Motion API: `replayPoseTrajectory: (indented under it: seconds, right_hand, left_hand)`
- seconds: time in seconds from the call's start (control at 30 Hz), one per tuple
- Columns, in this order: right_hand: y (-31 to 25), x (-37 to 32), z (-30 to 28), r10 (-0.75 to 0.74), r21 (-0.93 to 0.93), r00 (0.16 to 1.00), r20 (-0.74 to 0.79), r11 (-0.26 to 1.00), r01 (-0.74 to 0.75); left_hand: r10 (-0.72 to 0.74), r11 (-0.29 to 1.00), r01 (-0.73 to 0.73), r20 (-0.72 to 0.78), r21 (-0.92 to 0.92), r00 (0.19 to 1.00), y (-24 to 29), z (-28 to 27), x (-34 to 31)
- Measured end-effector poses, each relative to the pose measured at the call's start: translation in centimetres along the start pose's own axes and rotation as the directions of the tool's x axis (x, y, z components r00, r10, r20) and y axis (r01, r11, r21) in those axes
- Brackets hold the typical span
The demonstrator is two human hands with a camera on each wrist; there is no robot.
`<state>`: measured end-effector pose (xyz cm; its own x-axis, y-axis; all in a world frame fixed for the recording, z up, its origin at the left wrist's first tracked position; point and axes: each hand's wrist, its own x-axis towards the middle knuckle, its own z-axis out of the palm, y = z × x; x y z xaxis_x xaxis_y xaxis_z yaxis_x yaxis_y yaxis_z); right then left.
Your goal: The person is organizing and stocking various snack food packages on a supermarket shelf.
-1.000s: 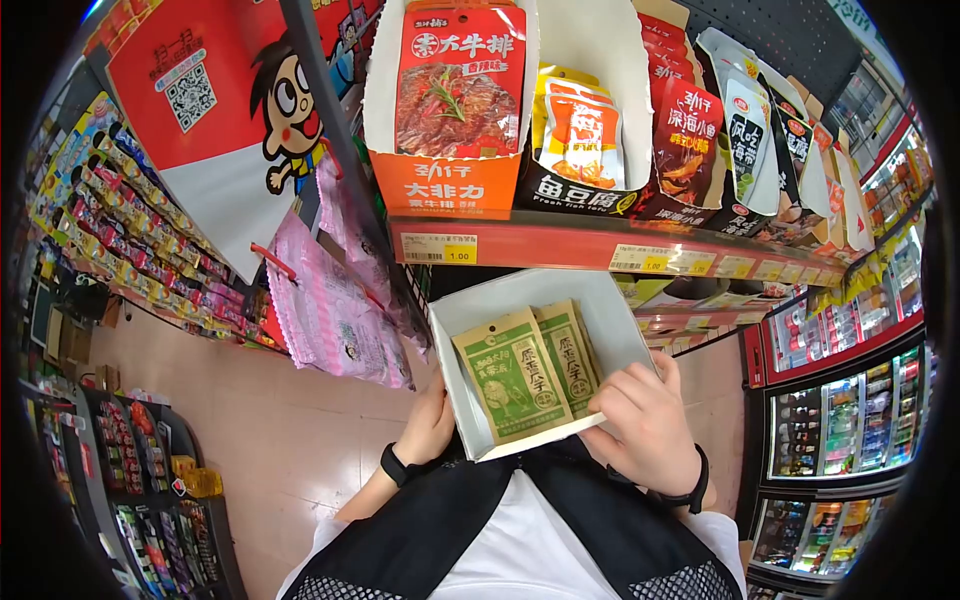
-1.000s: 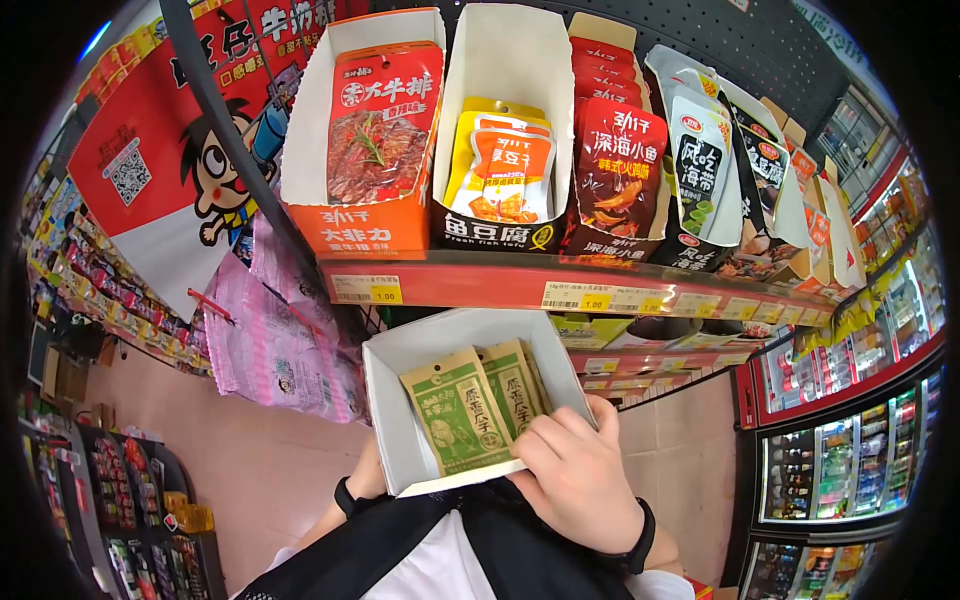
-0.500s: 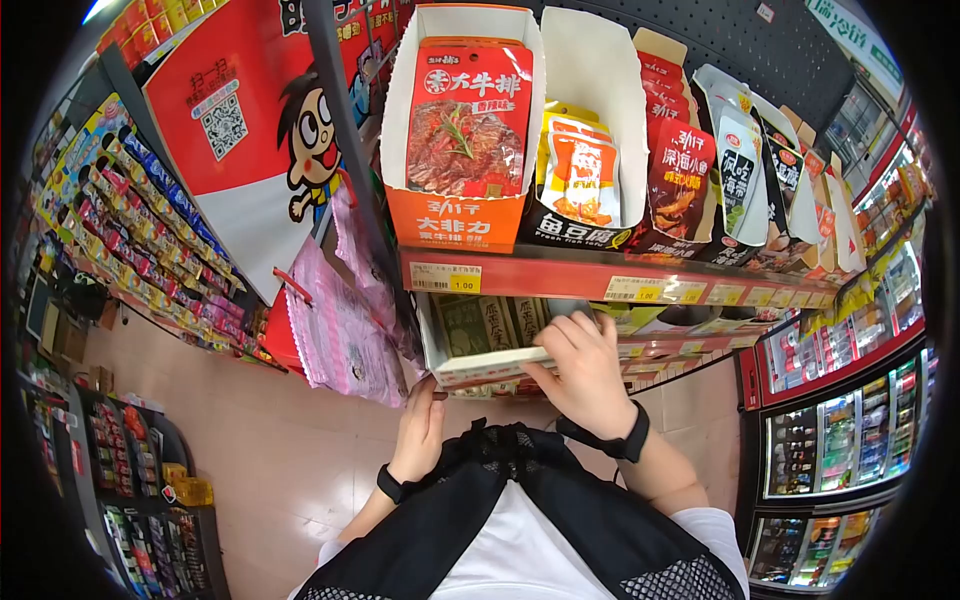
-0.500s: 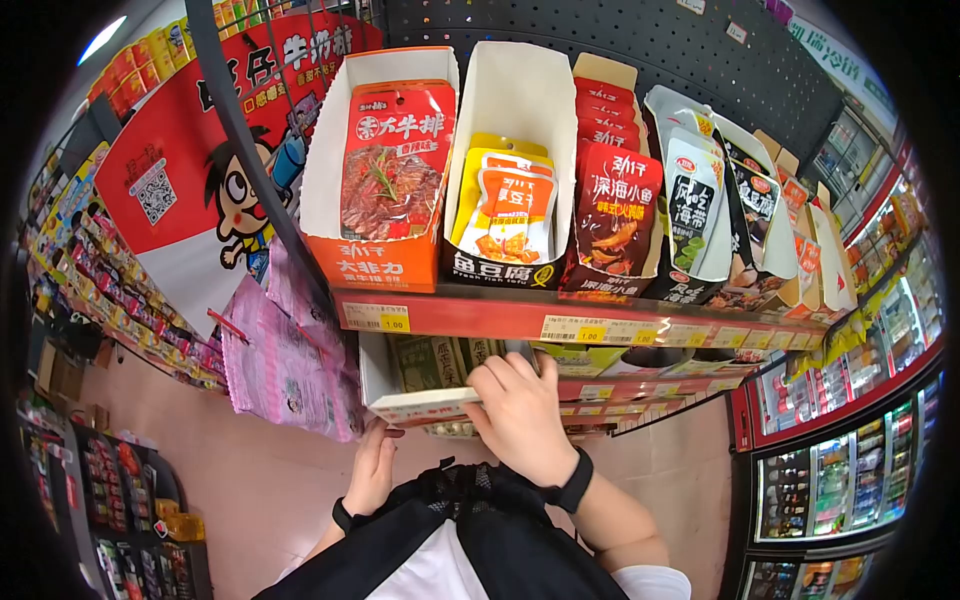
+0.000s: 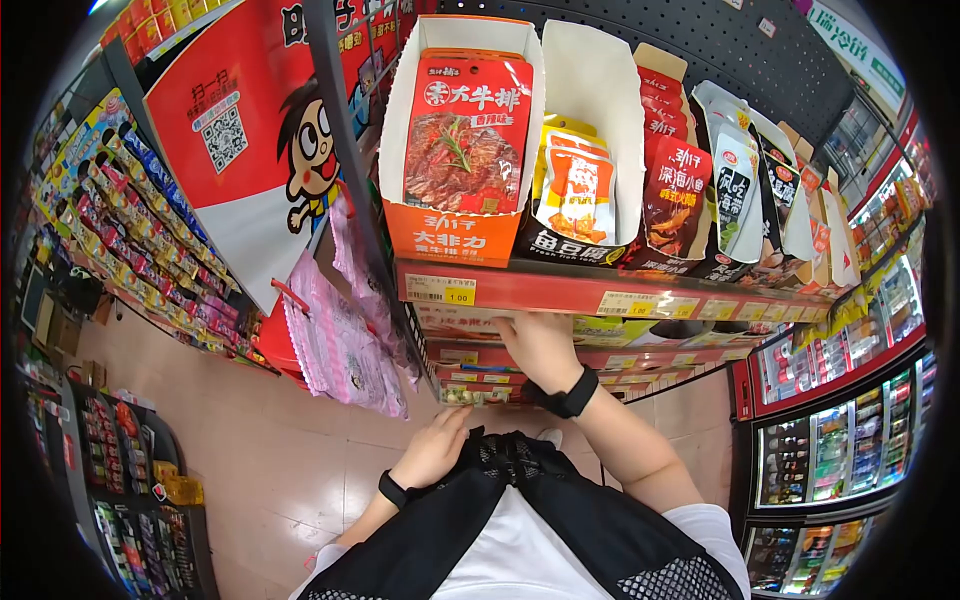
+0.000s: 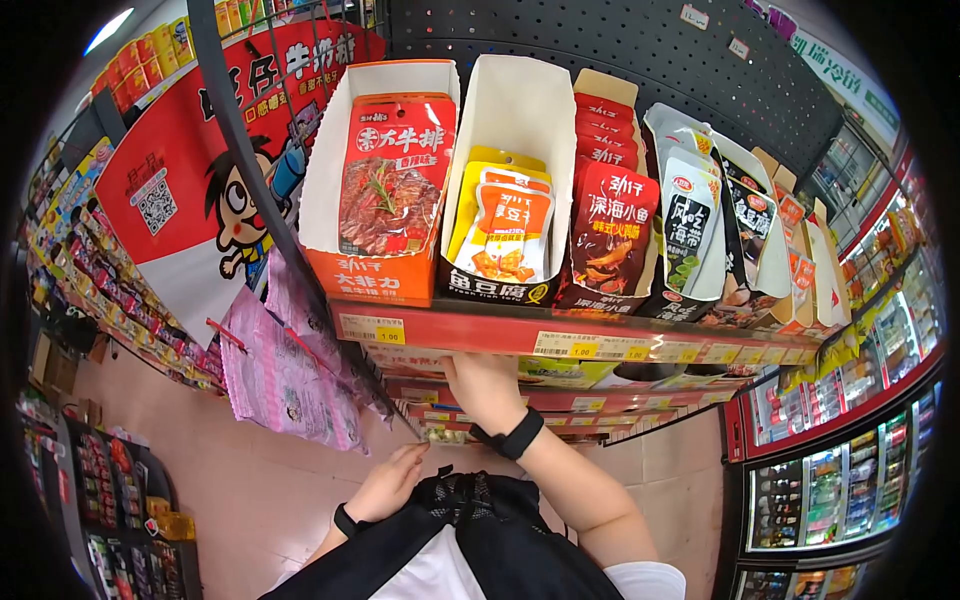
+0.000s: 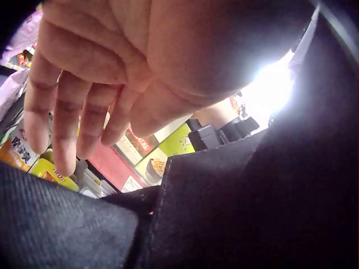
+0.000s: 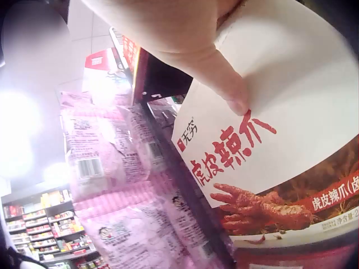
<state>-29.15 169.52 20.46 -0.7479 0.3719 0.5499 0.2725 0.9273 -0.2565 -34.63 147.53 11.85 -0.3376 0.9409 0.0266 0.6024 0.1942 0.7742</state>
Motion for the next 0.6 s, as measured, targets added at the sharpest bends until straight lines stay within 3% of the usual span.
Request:
replayPoseTrajectory:
  seconds: [0.03,0.13,0.23,0.33,0.4,0.47,0.57,0.6]
  right_hand:
    - [-0.2,-0.3,-0.2,-0.027,-0.072,0.999,-0.039,0.997,0.024]
    - [0.2,-1.2,-0.3,0.02,0.0,0.999,0.036,1.0,-0.02]
    - [-0.4,-1.7,-3.0,0.058,0.048,0.998,-0.002,0.997,-0.058]
    - [1.7,-4.4,-3.6,0.092,-0.058,0.974,-0.207,0.993,-0.106]
    - [3.9,-5.3,-3.9,0.228,-0.028,0.928,-0.294,0.969,-0.247]
    - [5.3,-5.2,-5.1,0.235,-0.191,0.944,-0.231,0.941,-0.281]
    - [7.4,-6.2,-4.2,0.246,-0.202,0.964,-0.097,0.944,-0.261]
    - [7.4,-6.2,-4.2,0.227,-0.179,0.966,-0.122,0.953,-0.246]
  left_hand:
    - [-0.033,0.999,0.033,0.021,-0.021,0.999,0.0,-0.1,0.0]
    - [-0.085,0.994,0.089,0.065,-0.058,0.994,0.3,-0.1,0.2]
    - [-0.061,0.996,0.065,0.064,-0.065,0.996,0.5,-0.1,0.4]
    - [-0.018,0.998,0.02,0.045,-0.054,0.999,0.3,0.1,0.6]
    - [-0.015,0.998,0.018,0.054,-0.055,0.998,0.4,0.2,0.6]
    - [-0.031,0.998,0.036,0.086,-0.061,0.996,0.6,0.2,0.8]
    - [-0.004,0.998,0.011,0.122,-0.057,0.993,0.7,0.4,1.2]
    - [0.009,0.999,-0.003,0.131,-0.051,0.991,0.9,0.4,1.4]
